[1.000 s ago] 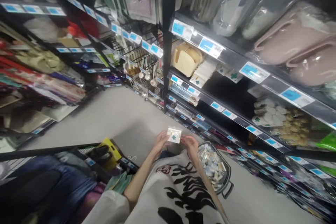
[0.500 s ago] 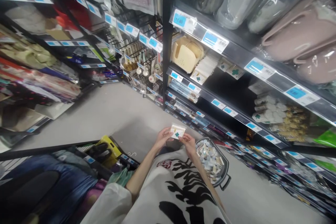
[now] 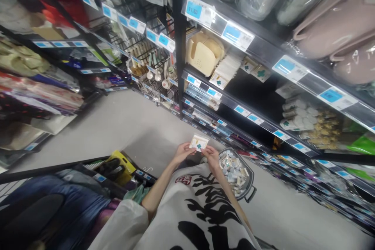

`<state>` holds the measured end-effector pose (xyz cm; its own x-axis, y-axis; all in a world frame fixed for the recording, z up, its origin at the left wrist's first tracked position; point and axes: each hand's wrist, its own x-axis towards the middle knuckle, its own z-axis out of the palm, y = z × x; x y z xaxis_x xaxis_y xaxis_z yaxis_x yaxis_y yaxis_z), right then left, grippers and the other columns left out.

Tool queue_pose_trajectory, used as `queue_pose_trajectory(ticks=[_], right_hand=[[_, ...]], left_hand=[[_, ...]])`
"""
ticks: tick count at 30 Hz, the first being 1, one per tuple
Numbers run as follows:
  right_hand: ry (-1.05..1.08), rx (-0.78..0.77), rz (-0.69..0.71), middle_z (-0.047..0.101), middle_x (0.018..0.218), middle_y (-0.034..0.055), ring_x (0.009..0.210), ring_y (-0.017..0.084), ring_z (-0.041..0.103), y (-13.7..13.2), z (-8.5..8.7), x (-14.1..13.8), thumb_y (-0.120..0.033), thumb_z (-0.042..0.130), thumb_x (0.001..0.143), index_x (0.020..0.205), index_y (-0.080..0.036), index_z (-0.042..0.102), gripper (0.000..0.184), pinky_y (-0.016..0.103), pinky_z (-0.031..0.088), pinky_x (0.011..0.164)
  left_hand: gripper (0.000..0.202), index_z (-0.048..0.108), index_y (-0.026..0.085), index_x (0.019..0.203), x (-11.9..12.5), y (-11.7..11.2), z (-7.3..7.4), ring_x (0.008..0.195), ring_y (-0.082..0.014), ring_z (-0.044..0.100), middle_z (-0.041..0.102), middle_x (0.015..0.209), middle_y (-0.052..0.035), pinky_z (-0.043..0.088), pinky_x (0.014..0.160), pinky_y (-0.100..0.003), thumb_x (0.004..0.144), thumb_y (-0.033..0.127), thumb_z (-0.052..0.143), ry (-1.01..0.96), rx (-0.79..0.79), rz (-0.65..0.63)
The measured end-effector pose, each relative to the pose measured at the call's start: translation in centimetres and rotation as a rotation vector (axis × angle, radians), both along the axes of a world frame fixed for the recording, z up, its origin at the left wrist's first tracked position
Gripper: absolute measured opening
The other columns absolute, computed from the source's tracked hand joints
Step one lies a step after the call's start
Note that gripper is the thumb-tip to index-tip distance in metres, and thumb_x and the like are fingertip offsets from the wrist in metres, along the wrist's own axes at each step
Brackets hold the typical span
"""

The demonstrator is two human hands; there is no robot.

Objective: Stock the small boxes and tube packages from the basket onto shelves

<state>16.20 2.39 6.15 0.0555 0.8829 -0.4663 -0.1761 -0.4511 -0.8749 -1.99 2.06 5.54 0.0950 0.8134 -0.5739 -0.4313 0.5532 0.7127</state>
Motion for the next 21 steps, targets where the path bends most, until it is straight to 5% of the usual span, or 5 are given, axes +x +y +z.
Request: queue_pose_trajectory(ticks=[7, 13, 17, 21], right_hand=[[0.028, -0.032, 0.005, 0.083, 0.093, 0.0064, 0.079, 0.020, 0.074, 0.2, 0.2, -0.5, -0.043, 0.094, 0.061, 0.100, -0.018, 0.077, 0.049, 0.032, 0.060, 0.076], [0.135, -0.025, 0.109, 0.081, 0.104, 0.0018, 0.099, 0.021, 0.074, 0.0, 0.6, -1.5, -0.035, 0.090, 0.064, 0.102, -0.024, 0.077, 0.042, 0.031, 0.058, 0.090], [0.169, 0.053, 0.134, 0.080, 0.091, -0.0001, 0.099, 0.023, 0.073, -0.5, 1.5, -2.3, -0.034, 0.086, 0.069, 0.105, -0.025, 0.076, 0.038, 0.035, 0.057, 0.097], [0.158, 0.111, 0.169, 0.079, 0.091, 0.0013, 0.100, 0.025, 0.073, -0.5, 2.2, -2.4, -0.036, 0.085, 0.071, 0.104, -0.026, 0.077, 0.036, 0.039, 0.058, 0.096]], left_hand=[[0.052, 0.076, 0.012, 0.093, -0.1, -0.3, -0.3, 0.070, -0.0186, 0.070, 0.079, 0.087, -0.0088, 0.058, 0.068, -0.030, 0.062, 0.049, 0.094, 0.179, 0.129, -0.035], [0.018, 0.083, 0.024, 0.100, 0.3, -0.8, 1.4, 0.095, -0.0250, 0.067, 0.078, 0.104, -0.0104, 0.055, 0.088, -0.038, 0.086, 0.030, 0.074, 0.681, 0.574, -0.004], [0.020, 0.084, 0.029, 0.100, 0.8, -1.5, 2.3, 0.096, -0.0242, 0.062, 0.075, 0.099, -0.0100, 0.052, 0.093, -0.041, 0.092, 0.026, 0.066, 0.774, 0.854, -0.104], [0.028, 0.085, 0.030, 0.103, 1.1, -2.2, 3.0, 0.094, -0.0230, 0.061, 0.073, 0.096, -0.0107, 0.051, 0.093, -0.040, 0.099, 0.030, 0.057, 0.815, 0.935, -0.169]])
